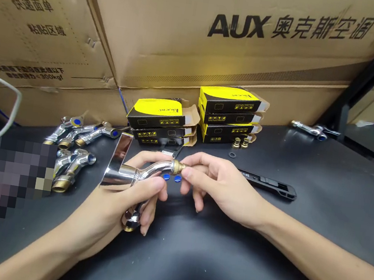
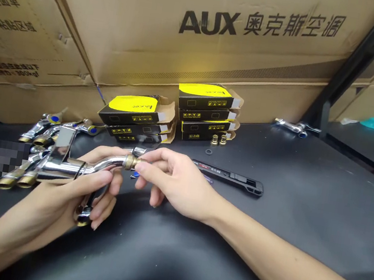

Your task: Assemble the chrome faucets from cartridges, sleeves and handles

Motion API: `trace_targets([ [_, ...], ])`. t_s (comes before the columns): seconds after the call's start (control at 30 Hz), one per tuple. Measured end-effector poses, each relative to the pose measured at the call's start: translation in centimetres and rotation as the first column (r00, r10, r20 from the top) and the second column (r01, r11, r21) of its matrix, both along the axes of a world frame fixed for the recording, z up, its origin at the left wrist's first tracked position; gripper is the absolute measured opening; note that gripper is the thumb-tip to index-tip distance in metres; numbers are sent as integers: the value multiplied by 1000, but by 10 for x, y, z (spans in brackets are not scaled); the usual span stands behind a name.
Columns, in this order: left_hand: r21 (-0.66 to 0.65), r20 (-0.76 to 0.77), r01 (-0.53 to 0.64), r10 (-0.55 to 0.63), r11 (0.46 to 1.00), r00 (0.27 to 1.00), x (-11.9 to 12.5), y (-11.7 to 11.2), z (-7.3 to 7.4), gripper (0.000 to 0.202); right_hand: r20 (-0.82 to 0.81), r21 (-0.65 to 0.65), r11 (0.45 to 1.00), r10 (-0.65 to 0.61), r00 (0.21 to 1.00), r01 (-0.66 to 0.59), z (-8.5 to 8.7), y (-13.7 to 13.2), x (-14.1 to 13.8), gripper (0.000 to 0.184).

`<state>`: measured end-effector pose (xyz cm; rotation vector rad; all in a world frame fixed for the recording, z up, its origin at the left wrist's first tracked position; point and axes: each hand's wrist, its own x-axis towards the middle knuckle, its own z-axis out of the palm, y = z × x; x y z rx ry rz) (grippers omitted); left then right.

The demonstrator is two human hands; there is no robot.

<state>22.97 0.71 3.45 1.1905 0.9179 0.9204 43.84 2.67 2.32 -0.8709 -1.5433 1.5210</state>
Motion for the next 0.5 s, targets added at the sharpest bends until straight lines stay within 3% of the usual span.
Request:
trace_targets([
  [0.13,8,-14,103,-103,995,995,-1,0,-1,45,36,-83,994,69,997,-66,-4,0,-2,51],
  [0.23,21,-43,99,-98,995,994,0,-2,0,45,52,-122,991,54,997,-47,-5,0,-5,62],
  [0.37,22,-44,14,-13,1000,999,1,-3,0,45,45,-44,998,-41,998,43,-1,0,-4,41],
  [0.43,11,-21,23,-23,1000,1000,-1,-1,-2,45,35,-7,1000,-24,999,24,0,0,-3,32],
  [0.5,14,-16,69,-68,998,998,-4,2,-4,46,38,-6,1000,14,999,-14,-2,0,-2,36],
])
